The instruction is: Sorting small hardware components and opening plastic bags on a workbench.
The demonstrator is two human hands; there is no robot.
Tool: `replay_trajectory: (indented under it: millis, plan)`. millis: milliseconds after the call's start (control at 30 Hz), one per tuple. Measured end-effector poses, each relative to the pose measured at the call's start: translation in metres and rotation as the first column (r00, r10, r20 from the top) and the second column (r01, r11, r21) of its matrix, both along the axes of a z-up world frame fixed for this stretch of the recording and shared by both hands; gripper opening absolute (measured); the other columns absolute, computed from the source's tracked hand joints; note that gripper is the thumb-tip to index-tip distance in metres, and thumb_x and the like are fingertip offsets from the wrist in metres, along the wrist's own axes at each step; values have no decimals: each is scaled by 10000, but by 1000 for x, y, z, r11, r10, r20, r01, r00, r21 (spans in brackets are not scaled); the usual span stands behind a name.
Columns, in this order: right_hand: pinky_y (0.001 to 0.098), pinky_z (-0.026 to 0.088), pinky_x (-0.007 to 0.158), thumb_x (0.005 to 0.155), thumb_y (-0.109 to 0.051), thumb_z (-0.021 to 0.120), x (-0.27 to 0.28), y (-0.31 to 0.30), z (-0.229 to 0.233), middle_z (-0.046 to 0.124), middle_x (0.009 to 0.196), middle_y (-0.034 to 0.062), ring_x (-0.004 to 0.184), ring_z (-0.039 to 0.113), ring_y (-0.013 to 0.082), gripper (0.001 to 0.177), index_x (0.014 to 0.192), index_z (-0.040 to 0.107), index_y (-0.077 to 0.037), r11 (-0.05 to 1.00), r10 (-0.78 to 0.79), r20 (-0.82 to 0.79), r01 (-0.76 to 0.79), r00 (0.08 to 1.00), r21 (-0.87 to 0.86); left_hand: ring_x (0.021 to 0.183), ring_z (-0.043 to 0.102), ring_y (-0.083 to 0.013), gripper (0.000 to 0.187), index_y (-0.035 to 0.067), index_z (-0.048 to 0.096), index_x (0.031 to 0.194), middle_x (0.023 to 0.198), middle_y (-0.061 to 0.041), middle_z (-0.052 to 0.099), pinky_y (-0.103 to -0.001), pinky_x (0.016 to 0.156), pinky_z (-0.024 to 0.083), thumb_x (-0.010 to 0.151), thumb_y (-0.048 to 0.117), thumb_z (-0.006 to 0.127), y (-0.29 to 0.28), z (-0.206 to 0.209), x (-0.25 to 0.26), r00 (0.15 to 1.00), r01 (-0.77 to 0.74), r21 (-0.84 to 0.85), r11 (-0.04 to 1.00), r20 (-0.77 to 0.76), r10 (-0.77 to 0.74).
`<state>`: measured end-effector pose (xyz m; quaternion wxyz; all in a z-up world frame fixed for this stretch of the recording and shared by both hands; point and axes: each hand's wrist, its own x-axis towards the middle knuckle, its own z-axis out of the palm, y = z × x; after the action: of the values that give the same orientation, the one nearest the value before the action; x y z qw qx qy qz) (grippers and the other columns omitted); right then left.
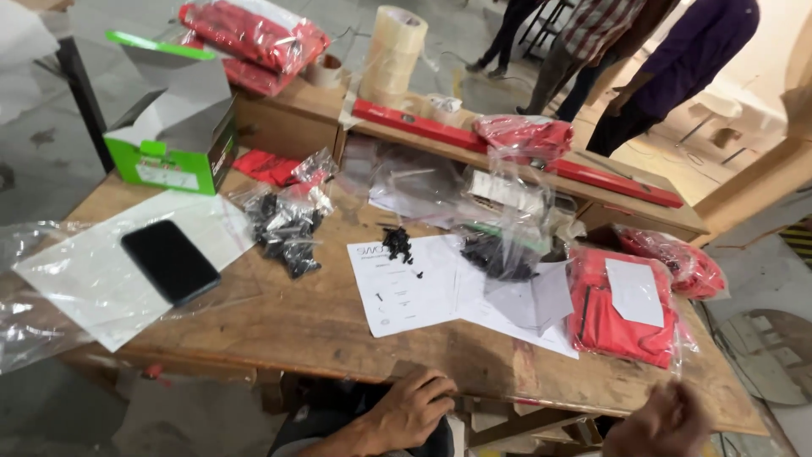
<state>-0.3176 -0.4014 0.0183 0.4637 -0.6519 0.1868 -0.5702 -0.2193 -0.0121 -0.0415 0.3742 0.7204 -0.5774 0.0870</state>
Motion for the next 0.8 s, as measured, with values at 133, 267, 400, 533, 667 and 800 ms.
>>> replay_trajectory:
  millis: [133,267,400,533,667,800]
  plan:
    - [294,576,887,1104,46,593,50,99,197,640,1153,196,977,632,199,293,1384,523,96,884,81,104,-23,991,-467,1286,493,-391,267,-19,726,1113,1320,-226,594,-541,1063,462,866,80,708,-4,11,-3,994,-45,19,999,98,43]
    - [288,534,728,1020,-55,603,98,164,316,677,975,159,815,655,178,509,1469,414,93,819,152,-159,-215,975,-532,1300,494,-383,283,-2,736,1117,1320,-215,596,-544,1071,457,840,54,718,-3,7,-5,995,-53,27,998,88,51]
    - [328,557,659,1051,-176,676,158,157,347,719,892,166,742,685,202,722,1636,331,68,779,40,-477,-326,878,-535,1341,489,-364,272,6,715,1118,1348,-185,582,-516,1102,457,851,49,741,-5,1,-4,994,-37,-22,999,104,39]
    - [353,521,600,1020,-300,724,178,171,352,727,799,200,650,692,224,836,1641,288,52,805,20,-655,-401,755,-437,1344,488,-366,298,-2,690,1069,1353,-189,566,-516,1103,449,788,58,769,3,15,-4,990,-9,-38,999,138,14]
    - [325,543,633,961,-276,748,182,166,343,742,815,178,668,719,205,861,1607,292,66,747,56,-680,-483,731,-457,1322,488,-369,329,-1,691,1062,1336,-192,566,-511,1093,450,750,63,771,4,14,-1,991,-2,-61,998,136,10]
    - [365,545,631,971,-291,743,180,159,346,745,845,190,680,711,232,691,1506,441,25,744,-36,-719,-462,694,-483,1323,506,-343,290,24,692,1068,1323,-164,571,-482,1107,461,792,77,765,2,2,-1,984,-18,-91,996,176,34]
